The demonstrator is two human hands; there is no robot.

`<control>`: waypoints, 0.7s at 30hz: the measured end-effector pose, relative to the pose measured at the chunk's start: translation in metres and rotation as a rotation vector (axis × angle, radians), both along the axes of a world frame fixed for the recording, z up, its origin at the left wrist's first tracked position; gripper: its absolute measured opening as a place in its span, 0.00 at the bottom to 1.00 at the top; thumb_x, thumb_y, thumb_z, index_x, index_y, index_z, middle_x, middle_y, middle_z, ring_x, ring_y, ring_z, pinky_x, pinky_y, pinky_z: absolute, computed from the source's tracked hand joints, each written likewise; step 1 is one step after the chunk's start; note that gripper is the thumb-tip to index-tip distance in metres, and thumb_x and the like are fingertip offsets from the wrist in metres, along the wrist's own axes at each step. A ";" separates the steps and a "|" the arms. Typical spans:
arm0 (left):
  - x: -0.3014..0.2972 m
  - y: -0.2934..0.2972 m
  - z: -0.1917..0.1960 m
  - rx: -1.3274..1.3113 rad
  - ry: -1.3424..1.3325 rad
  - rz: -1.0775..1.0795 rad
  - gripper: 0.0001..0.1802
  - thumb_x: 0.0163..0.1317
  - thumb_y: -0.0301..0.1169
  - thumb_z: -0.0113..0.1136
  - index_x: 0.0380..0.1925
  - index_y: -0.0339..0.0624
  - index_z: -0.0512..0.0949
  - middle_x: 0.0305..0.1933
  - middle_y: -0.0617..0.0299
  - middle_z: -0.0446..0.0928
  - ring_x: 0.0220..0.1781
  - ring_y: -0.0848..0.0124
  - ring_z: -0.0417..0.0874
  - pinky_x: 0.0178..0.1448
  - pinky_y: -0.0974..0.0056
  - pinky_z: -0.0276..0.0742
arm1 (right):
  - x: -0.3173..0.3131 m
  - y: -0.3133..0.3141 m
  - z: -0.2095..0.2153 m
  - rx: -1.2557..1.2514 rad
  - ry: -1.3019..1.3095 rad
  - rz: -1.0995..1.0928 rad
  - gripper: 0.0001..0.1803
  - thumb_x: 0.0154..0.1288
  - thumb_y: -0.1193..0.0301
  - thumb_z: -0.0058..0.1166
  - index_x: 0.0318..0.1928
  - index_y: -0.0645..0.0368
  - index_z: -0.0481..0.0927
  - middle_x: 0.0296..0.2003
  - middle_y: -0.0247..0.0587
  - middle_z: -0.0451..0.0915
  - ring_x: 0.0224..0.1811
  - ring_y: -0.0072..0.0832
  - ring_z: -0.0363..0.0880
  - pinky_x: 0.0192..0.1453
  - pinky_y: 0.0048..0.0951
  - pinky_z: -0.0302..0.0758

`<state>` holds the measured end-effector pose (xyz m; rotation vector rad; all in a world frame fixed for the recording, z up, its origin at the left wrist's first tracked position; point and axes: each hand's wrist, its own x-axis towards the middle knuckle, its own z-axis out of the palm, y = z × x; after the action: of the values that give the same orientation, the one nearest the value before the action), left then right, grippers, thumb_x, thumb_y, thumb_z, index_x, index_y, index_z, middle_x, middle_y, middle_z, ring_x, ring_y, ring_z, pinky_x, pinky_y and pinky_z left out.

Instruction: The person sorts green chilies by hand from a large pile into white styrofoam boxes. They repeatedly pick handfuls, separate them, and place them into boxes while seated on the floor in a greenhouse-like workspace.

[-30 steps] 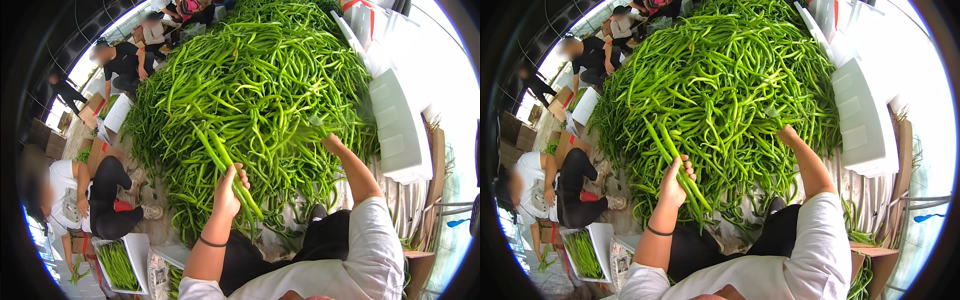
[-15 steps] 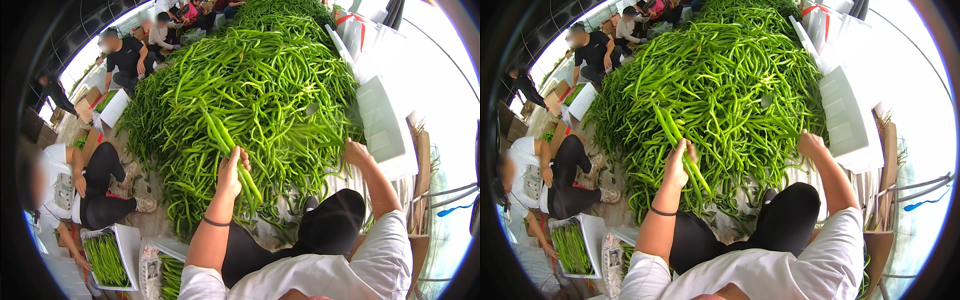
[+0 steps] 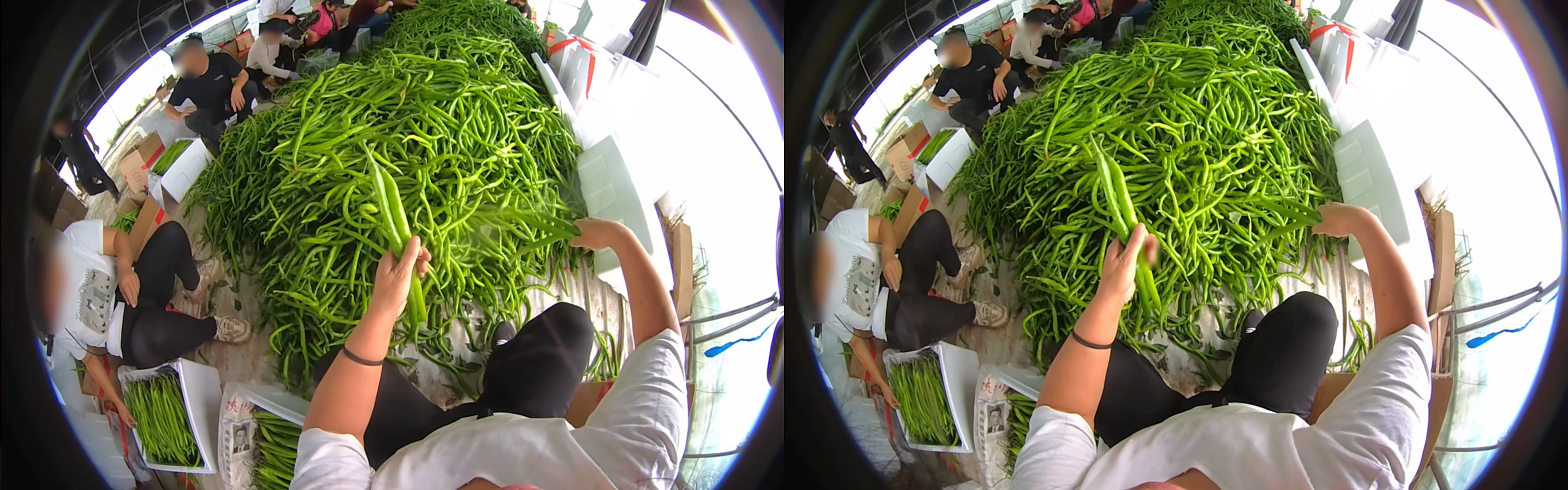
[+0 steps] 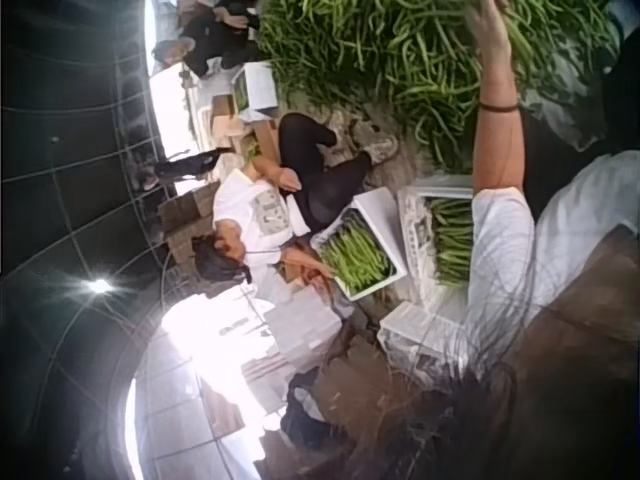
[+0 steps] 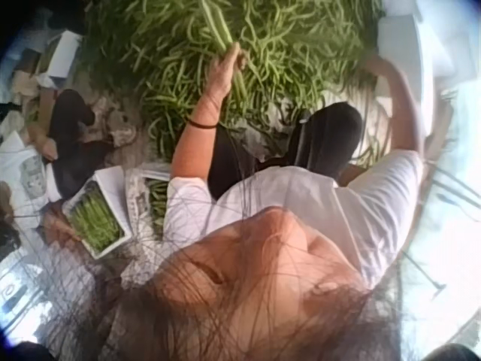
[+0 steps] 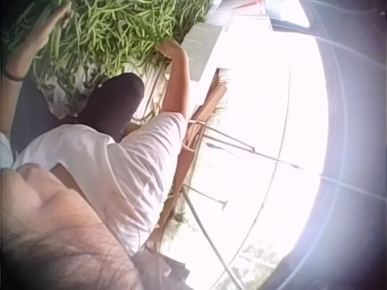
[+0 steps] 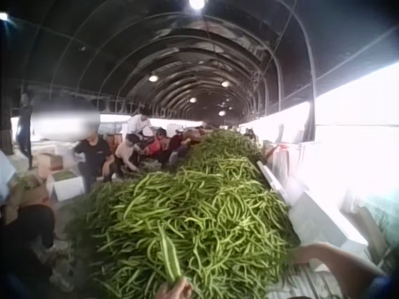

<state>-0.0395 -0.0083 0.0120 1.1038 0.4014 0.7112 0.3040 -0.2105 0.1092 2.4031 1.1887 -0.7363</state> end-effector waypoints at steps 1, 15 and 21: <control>0.000 0.001 0.000 -0.001 -0.016 0.002 0.16 0.69 0.42 0.53 0.32 0.39 0.73 0.29 0.63 0.76 0.28 0.79 0.73 0.33 0.72 0.69 | -0.001 0.000 0.002 0.026 -0.072 -0.020 0.16 0.61 0.63 0.52 0.46 0.59 0.77 0.39 0.48 0.81 0.45 0.43 0.80 0.48 0.42 0.75; 0.038 -0.009 -0.001 0.173 0.051 -0.007 0.18 0.69 0.42 0.53 0.39 0.35 0.79 0.38 0.59 0.81 0.39 0.75 0.80 0.45 0.71 0.76 | -0.100 -0.046 0.174 0.320 -0.417 0.102 0.13 0.62 0.66 0.54 0.43 0.60 0.73 0.30 0.50 0.80 0.37 0.43 0.80 0.43 0.43 0.73; 0.069 -0.024 -0.014 0.493 0.014 0.000 0.18 0.62 0.40 0.61 0.22 0.40 0.68 0.53 0.46 0.77 0.57 0.59 0.77 0.61 0.60 0.69 | -0.150 -0.046 0.234 0.406 -0.285 0.003 0.17 0.60 0.68 0.55 0.48 0.62 0.73 0.27 0.49 0.79 0.31 0.36 0.80 0.39 0.38 0.73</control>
<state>0.0298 -0.0321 -0.0025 1.5724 0.2412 0.8256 0.1539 -0.2569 0.3435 2.7087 1.3172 -0.1440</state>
